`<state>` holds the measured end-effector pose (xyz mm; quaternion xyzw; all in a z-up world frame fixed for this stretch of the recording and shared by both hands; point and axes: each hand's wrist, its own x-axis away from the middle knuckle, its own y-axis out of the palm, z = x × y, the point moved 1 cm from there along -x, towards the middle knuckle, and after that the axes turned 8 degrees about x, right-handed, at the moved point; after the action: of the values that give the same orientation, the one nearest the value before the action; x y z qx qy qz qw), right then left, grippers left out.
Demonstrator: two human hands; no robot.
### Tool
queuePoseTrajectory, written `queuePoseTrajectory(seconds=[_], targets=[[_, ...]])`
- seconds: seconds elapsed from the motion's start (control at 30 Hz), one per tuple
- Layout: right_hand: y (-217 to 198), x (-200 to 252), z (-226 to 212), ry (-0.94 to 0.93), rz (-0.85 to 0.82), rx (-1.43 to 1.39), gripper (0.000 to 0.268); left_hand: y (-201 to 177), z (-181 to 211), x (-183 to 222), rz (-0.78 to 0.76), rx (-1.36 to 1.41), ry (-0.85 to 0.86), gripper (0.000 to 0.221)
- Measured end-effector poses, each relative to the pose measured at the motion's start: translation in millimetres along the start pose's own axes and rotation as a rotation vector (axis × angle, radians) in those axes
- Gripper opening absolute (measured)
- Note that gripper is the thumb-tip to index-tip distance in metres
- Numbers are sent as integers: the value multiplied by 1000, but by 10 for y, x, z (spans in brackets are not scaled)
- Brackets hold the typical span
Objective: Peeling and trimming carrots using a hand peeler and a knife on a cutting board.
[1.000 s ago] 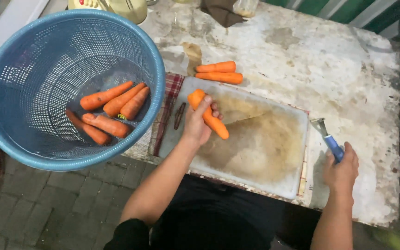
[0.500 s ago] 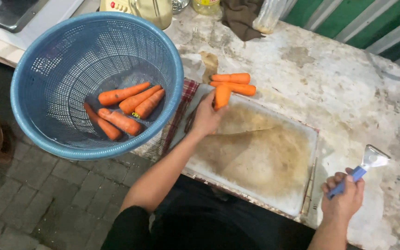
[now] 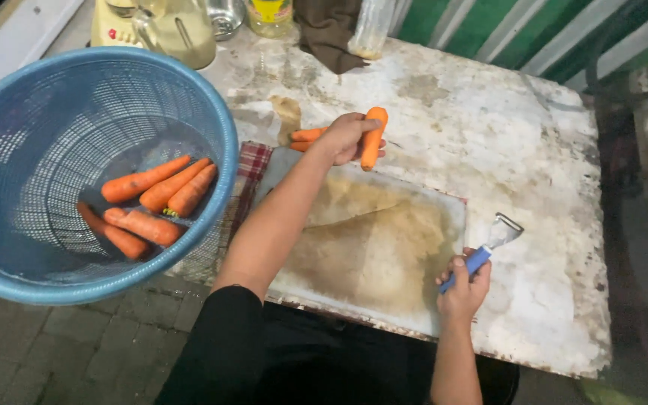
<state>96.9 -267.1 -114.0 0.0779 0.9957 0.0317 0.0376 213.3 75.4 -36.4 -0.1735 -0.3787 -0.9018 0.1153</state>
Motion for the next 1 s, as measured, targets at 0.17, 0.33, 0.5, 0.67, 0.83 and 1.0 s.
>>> queuePoseTrajectory(seconds=[0.17,0.33,0.5,0.67,0.83,1.0], targets=[[25,-31,-29,-4,-41,-80,26,22,-86,-64,58,-9,31,64],[23,-13,-8,-32,-26,-119,31,-8,-224,87,178,0,81,66],[-50,96,-57,-1,-273,67,22,-250,-583,1080,303,-709,267,75],[10,245,-303,-37,-393,290,26,-386,-725,1711,336,-1211,535,64],[78,220,-656,-121,-574,606,32,-428,-877,1702,-334,-1798,879,47],[63,143,-1118,-137,-776,1004,21,-249,-839,1717,-514,-1947,632,41]])
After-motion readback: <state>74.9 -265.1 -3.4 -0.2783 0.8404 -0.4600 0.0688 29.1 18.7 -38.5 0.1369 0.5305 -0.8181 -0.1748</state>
